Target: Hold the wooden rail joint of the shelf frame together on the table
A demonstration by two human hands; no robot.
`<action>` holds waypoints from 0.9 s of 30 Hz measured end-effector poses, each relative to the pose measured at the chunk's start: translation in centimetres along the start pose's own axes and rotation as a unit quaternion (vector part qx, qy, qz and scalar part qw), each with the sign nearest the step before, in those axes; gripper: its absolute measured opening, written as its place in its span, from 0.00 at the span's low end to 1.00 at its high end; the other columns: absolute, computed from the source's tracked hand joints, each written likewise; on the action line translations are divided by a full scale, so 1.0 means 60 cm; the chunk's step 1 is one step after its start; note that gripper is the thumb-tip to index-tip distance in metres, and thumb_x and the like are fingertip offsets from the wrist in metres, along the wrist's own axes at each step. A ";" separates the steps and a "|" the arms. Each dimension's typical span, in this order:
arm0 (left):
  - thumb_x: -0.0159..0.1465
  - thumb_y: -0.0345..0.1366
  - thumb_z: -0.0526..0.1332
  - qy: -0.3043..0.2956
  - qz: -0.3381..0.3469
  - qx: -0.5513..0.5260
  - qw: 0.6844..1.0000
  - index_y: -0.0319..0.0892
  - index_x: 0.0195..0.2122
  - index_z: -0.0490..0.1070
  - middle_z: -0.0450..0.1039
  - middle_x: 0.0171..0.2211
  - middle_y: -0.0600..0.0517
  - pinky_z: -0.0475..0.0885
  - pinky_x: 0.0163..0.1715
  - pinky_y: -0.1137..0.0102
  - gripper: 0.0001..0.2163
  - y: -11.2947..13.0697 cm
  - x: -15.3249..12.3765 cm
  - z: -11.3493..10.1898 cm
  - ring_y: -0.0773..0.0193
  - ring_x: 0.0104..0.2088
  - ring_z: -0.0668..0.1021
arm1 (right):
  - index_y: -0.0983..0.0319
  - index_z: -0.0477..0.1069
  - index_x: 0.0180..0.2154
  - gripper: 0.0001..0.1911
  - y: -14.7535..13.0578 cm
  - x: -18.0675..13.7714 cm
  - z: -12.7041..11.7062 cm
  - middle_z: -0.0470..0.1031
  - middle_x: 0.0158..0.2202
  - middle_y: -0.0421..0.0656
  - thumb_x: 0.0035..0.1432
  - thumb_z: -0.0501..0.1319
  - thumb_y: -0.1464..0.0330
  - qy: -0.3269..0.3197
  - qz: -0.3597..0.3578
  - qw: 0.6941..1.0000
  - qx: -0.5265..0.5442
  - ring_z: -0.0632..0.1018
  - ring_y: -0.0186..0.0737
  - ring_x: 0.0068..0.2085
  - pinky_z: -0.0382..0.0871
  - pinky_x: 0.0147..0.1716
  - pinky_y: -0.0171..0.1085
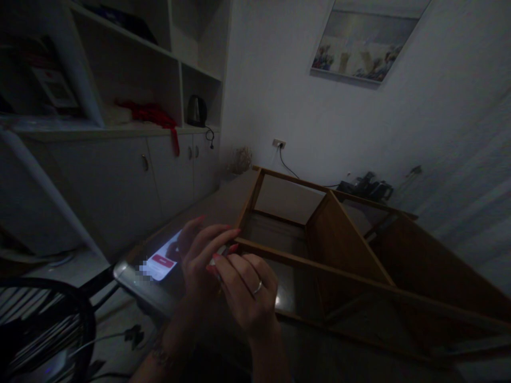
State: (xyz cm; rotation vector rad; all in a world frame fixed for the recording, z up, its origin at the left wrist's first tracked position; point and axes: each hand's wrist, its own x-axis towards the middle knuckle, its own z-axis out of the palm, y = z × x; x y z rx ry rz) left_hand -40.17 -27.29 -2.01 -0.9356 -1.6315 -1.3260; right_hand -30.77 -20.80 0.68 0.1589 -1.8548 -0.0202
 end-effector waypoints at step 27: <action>0.68 0.36 0.63 -0.015 0.013 0.026 0.999 0.49 0.45 0.78 0.80 0.40 0.53 0.65 0.54 0.62 0.07 0.002 0.002 -0.003 0.54 0.58 0.68 | 0.59 0.72 0.53 0.15 -0.010 0.000 -0.028 0.77 0.36 0.40 0.72 0.50 0.72 -0.147 0.122 0.957 0.220 0.74 0.37 0.37 0.70 0.39 0.38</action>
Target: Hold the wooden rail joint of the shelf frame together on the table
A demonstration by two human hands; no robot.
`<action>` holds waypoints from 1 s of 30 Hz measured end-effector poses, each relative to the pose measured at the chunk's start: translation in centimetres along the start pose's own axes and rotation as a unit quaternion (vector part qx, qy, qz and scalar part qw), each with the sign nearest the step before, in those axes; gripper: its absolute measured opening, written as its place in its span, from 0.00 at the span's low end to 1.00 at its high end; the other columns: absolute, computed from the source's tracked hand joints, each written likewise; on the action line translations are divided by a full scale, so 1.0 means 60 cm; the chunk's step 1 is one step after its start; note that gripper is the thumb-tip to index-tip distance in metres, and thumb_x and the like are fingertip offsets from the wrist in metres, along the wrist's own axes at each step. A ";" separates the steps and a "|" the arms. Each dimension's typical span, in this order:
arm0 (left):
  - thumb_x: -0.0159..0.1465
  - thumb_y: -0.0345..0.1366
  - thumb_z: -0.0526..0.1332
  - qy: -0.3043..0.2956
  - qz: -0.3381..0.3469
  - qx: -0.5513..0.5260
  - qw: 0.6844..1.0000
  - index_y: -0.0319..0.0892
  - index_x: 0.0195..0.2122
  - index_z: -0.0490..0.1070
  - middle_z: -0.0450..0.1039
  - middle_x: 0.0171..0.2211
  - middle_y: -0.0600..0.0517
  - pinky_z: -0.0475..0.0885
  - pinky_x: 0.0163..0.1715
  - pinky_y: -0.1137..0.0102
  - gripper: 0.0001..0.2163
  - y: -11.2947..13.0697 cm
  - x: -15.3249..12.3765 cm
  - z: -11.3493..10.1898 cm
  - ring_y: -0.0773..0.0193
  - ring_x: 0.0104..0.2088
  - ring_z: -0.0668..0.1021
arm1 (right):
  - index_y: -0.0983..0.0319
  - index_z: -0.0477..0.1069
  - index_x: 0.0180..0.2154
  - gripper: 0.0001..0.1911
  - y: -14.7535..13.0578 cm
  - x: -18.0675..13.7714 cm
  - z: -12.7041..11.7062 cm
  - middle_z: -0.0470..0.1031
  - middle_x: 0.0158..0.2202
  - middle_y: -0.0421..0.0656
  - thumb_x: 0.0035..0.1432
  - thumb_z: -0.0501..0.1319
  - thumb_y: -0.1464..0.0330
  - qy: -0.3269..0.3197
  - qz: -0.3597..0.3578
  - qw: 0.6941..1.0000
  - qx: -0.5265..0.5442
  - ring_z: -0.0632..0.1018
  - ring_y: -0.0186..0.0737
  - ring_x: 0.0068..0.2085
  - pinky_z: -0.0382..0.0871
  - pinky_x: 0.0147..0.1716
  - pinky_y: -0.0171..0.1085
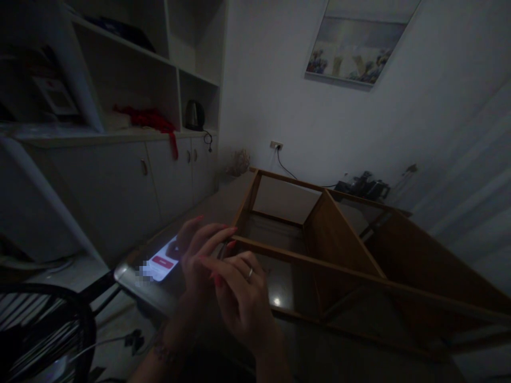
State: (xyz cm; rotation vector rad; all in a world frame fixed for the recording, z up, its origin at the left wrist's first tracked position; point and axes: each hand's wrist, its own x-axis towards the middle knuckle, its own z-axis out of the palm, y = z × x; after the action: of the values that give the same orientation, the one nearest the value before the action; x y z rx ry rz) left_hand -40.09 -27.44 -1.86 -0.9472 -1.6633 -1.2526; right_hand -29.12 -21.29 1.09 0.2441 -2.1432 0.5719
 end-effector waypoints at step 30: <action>0.69 0.37 0.61 0.026 0.015 -0.005 1.000 0.50 0.44 0.78 0.79 0.40 0.53 0.65 0.55 0.64 0.07 -0.008 -0.002 0.005 0.56 0.56 0.69 | 0.60 0.75 0.35 0.06 0.017 0.024 -0.009 0.74 0.30 0.38 0.64 0.66 0.64 0.006 -0.033 0.999 0.030 0.75 0.34 0.35 0.74 0.37 0.32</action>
State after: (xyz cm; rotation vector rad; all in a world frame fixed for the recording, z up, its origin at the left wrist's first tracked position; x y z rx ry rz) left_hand -40.52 -27.26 -2.19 -0.9349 -1.5992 -1.2559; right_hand -29.98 -20.08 2.23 0.3421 -2.0997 0.5977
